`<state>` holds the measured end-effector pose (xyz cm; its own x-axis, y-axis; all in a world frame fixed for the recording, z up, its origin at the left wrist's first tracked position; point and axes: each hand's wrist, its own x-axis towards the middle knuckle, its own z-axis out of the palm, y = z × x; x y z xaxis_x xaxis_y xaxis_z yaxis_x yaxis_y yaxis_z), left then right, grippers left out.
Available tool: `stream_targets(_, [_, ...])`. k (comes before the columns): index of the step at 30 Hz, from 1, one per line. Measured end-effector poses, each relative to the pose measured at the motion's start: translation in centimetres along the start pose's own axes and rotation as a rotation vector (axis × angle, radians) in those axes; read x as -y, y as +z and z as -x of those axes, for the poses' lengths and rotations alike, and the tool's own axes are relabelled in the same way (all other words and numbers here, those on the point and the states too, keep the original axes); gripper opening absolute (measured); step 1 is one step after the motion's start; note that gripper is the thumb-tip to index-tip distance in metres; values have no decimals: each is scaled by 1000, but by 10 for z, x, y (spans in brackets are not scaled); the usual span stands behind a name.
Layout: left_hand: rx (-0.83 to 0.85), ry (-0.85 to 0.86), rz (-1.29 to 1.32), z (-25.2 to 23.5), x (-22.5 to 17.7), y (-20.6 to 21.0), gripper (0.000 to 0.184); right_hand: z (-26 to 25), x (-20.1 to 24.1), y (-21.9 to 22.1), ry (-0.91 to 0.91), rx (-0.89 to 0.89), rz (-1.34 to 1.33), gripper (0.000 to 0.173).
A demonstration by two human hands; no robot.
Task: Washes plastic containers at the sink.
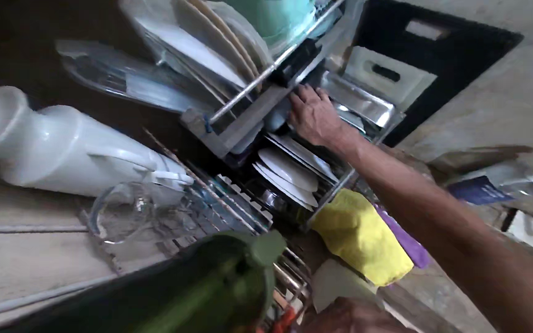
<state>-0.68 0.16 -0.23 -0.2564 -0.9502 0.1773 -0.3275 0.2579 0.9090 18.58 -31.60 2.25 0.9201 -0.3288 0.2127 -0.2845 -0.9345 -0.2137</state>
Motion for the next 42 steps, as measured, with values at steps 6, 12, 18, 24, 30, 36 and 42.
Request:
stream_targets(6, [-76, -9, -45, 8, 2, 6, 40, 214, -28, -56, -12, -183, -524, 41])
stream_targets(12, [-66, -110, -22, 1, -1, 8, 42, 481, -103, -29, 683, -253, -1450, 41])
stream_targets(18, [95, -145, -165, -33, -24, 23, 50, 688, -113, 37, 1503, -403, -702, 56])
stream_targets(24, [221, -119, -162, -99, -27, 111, 47, 829, -70, -37, 1463, -366, -171, 44])
stream_targets(30, [417, -66, -211, -160, -32, 253, 47, 1000, -23, -104, 1672, -446, 29, 40])
stream_targets(36, [555, -151, -238, -182, -38, 362, 47, 1092, -8, -115, 1858, -285, -12, 53])
stream_targets(42, [660, -270, -277, -191, -40, 403, 43, 1112, -48, -94, 1769, -282, 36, 64])
